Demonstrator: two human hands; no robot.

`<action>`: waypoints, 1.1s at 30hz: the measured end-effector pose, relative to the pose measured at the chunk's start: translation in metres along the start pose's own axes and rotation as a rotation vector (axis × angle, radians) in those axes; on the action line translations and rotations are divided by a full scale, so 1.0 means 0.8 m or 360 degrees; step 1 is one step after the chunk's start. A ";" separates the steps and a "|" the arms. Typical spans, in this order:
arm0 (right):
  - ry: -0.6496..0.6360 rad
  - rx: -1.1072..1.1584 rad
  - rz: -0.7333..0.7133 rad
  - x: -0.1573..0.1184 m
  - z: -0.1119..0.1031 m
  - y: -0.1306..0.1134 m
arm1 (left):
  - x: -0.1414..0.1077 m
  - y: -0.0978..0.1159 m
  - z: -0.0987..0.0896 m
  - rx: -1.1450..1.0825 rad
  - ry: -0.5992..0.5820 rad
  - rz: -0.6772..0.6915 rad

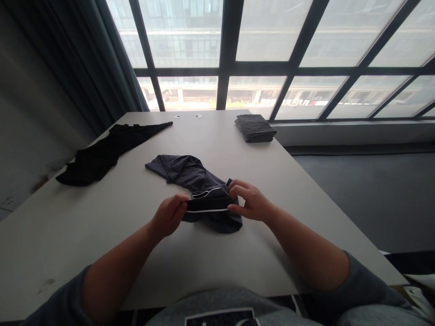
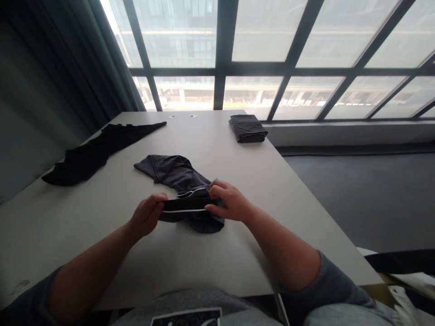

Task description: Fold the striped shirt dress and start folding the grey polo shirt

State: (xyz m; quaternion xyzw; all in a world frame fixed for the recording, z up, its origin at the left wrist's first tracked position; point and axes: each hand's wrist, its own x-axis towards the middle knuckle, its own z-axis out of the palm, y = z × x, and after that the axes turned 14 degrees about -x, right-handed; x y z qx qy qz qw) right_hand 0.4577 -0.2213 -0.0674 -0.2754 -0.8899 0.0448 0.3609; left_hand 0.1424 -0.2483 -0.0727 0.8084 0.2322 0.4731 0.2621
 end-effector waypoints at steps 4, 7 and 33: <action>-0.0169 0.0028 -0.0005 0.003 0.004 -0.005 | 0.004 0.009 0.000 0.0067 -0.0238 0.0098; -0.0503 0.0039 -0.0141 0.003 0.008 -0.002 | 0.003 0.008 -0.003 0.0180 -0.0331 0.0126; -0.0546 -0.0243 0.0129 -0.007 0.029 0.010 | 0.020 0.005 -0.044 0.0678 -0.0258 0.0226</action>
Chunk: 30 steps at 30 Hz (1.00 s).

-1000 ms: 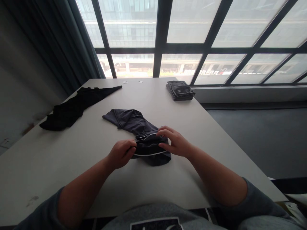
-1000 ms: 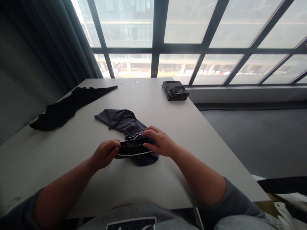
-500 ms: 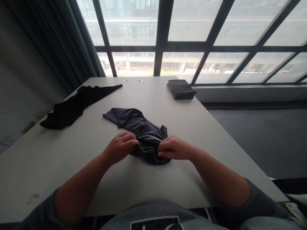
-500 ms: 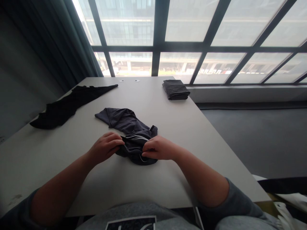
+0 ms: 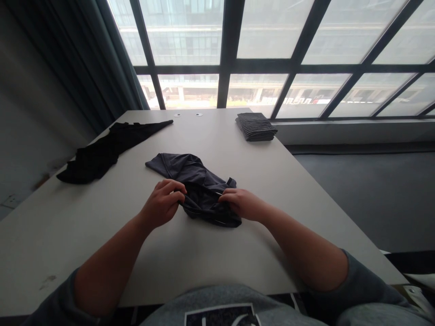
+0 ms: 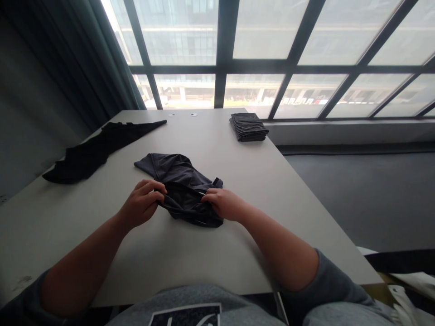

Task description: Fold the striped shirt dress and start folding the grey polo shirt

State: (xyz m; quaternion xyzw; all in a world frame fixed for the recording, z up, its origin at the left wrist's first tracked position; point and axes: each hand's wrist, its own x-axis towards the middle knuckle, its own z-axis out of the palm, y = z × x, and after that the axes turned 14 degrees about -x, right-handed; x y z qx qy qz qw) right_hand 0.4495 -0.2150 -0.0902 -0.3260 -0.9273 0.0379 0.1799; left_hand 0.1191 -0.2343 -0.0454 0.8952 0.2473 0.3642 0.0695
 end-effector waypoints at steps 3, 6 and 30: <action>0.0215 -0.0067 0.0018 -0.004 -0.008 0.009 | -0.002 -0.007 -0.014 0.0139 0.0135 -0.0021; 0.0486 -0.0206 0.0073 -0.008 -0.024 0.015 | -0.004 -0.015 -0.027 0.0282 0.0279 -0.0150; 0.0203 -0.0085 -0.0197 0.001 0.008 0.020 | -0.009 0.013 0.032 -0.0377 -0.0488 -0.0090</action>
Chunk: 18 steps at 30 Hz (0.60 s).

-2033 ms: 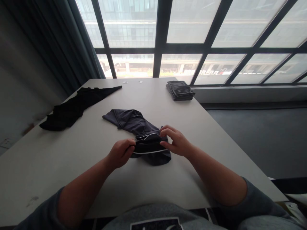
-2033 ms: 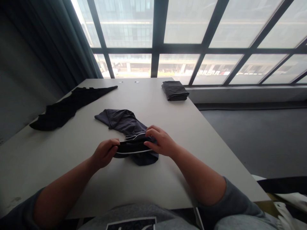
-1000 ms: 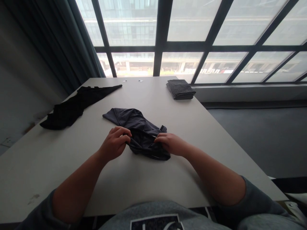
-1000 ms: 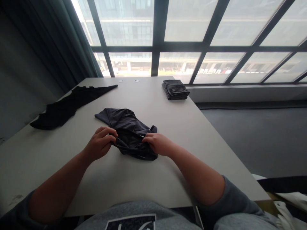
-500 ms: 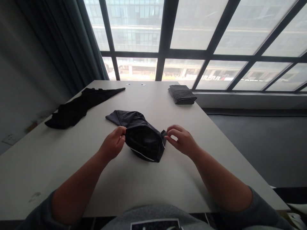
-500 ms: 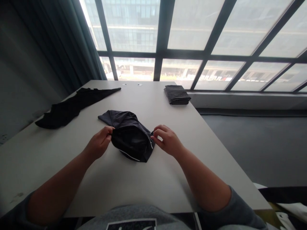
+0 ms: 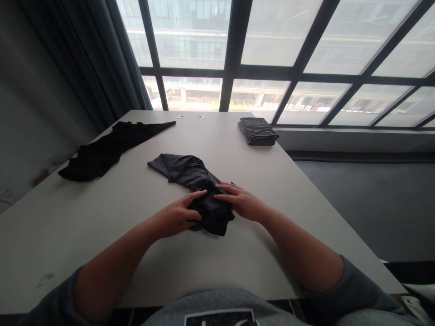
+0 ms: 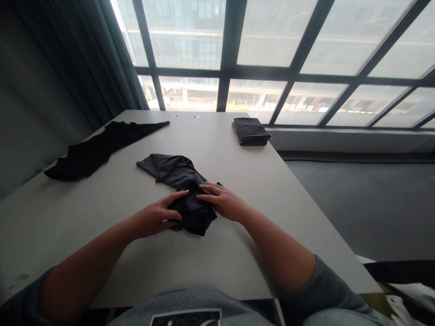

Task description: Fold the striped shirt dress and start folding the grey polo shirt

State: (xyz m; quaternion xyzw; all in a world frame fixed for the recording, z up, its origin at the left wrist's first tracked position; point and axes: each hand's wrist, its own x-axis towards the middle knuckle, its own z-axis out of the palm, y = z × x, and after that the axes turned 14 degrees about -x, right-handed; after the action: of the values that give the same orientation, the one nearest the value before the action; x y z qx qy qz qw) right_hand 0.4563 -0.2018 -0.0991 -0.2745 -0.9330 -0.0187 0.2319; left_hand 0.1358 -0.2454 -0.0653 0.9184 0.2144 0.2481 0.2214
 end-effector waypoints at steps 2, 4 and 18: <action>0.0027 -0.0039 0.0035 0.001 0.002 0.003 | 0.001 -0.001 -0.004 0.0061 0.0035 0.0032; 0.0085 -0.0102 0.0122 0.001 0.002 0.008 | -0.001 -0.004 -0.010 0.0136 0.0063 0.0008; -0.0194 -0.0040 0.0106 0.018 -0.075 -0.005 | 0.003 0.016 -0.062 0.0285 0.0307 -0.0847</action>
State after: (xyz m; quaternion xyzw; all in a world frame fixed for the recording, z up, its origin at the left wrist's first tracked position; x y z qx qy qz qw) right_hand 0.4689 -0.2080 -0.0386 -0.3089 -0.9354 -0.0058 0.1717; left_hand 0.1137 -0.2398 -0.0190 0.8179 0.4888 0.2476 0.1753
